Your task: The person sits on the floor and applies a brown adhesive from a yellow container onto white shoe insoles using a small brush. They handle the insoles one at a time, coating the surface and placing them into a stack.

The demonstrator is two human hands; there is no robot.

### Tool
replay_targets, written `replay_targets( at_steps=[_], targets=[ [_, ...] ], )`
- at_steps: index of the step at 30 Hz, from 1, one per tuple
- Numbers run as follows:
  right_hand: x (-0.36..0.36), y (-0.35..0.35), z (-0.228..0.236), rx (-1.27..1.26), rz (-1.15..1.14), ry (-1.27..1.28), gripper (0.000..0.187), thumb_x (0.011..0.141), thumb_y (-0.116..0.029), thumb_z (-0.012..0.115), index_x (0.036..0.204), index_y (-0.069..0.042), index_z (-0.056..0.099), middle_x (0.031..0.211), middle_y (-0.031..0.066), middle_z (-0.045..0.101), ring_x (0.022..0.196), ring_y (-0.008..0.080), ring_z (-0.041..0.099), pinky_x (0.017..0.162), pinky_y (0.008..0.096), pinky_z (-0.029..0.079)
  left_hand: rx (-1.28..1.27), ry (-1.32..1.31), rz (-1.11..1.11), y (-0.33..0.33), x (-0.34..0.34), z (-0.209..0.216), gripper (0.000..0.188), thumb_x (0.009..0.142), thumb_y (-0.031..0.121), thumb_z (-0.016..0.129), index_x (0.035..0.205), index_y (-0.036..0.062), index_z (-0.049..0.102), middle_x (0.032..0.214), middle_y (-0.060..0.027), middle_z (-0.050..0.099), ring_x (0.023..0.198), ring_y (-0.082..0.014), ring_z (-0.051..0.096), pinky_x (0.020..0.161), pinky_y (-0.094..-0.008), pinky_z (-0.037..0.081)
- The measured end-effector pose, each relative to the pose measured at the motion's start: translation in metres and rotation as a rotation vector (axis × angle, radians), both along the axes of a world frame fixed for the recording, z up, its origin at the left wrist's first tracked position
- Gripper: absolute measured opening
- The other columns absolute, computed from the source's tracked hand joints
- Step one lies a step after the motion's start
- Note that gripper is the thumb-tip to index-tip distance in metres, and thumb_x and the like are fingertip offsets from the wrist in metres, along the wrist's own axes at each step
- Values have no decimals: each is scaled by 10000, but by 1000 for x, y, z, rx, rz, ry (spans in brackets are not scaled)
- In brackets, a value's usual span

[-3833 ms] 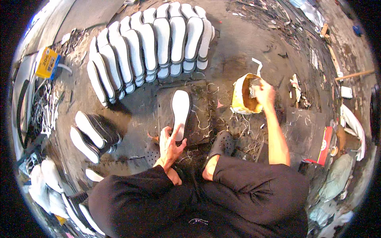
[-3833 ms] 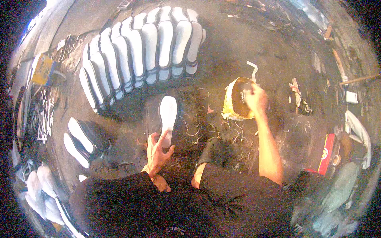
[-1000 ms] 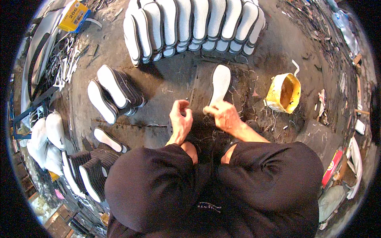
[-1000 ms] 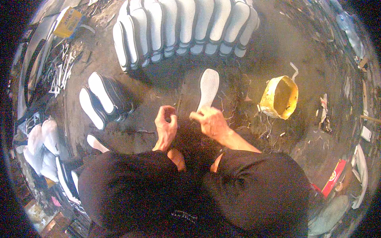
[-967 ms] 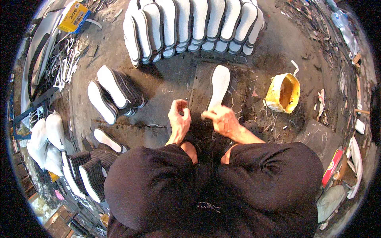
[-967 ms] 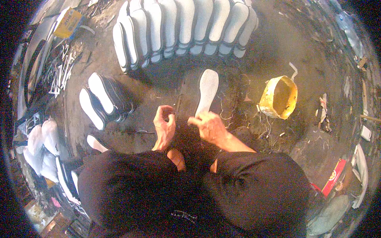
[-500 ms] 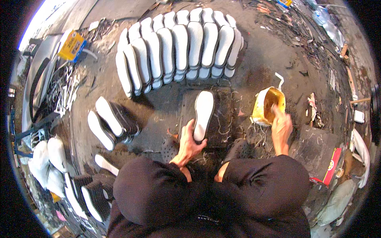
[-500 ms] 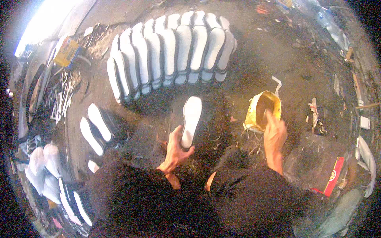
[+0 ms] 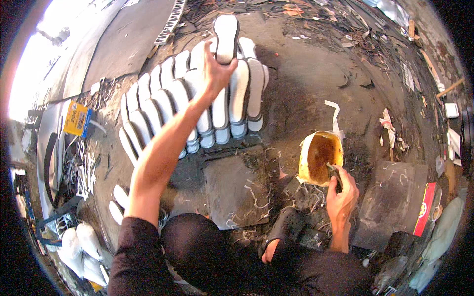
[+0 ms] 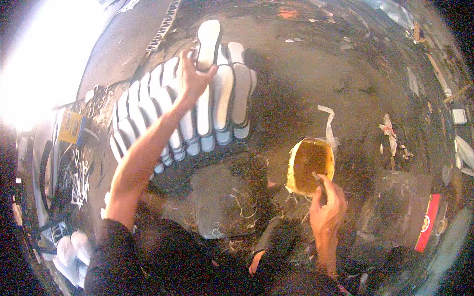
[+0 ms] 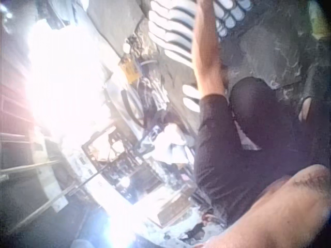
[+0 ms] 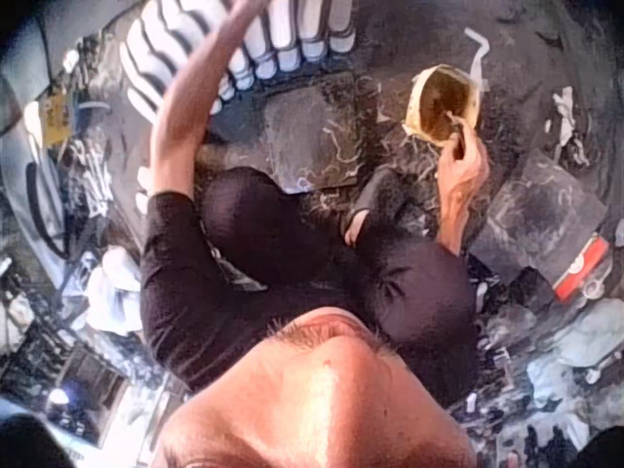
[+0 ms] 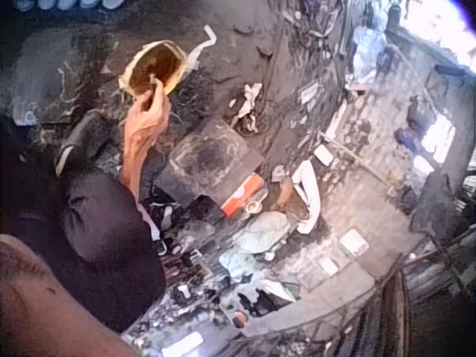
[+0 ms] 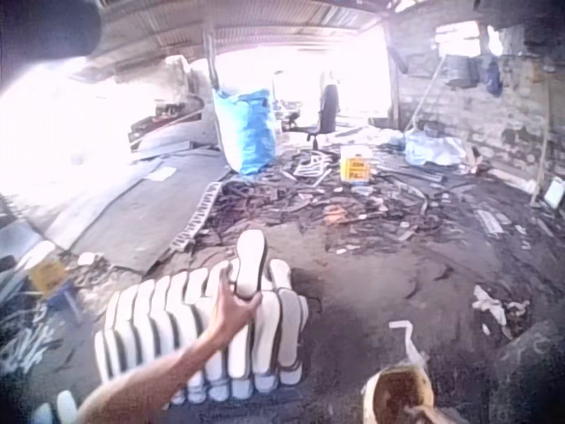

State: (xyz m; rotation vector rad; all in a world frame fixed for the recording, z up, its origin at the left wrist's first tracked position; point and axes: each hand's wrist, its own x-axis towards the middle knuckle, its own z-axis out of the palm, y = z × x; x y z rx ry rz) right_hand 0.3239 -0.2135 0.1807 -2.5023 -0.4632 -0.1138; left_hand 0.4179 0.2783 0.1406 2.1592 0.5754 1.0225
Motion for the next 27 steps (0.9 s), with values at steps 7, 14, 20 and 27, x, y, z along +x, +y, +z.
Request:
replay_targets(
  at_steps=[7, 14, 20, 27],
  targets=[
    [-3, -6, 4, 36, -65, 140, 366, 975, -43, 709, 1338, -46, 764, 1251, 211, 789, 1189, 410, 737, 1057, 501, 563, -75, 265, 17, 53, 139, -78, 1302, 832, 291, 956, 1759, -57, 111, 1782, -358, 268, 1684, -501, 200, 1391, -538, 211],
    [11, -15, 7, 36, -76, 129, 316, 1045, -98, 680, 1340, -8, 745, 1250, 237, 786, 1161, 428, 758, 1035, 496, 577, 92, 272, -14, -11, 70, -37, 1023, 857, 497, 947, 1625, 25, 464, 1580, -273, 538, 1506, -436, 494, 1262, -547, 408],
    [68, 4, -18, -44, 93, 111, 320, 1062, -176, 707, 1316, 5, 780, 1275, 277, 776, 1180, 451, 760, 1007, 495, 598, 288, 167, 458, -13, -235, 10, 553, 939, 236, 899, 1403, 12, 699, 1376, -183, 729, 1337, -359, 642, 1205, -466, 440],
    [111, 30, -107, -348, 206, 49, 326, 1016, -126, 724, 1310, 4, 776, 1130, 296, 785, 1009, 465, 786, 901, 530, 616, 133, 773, 1099, -25, -552, -52, 729, 898, 463, 867, 1447, 28, 666, 1452, -264, 656, 1428, -422, 547, 1221, -574, 397]
  ],
)
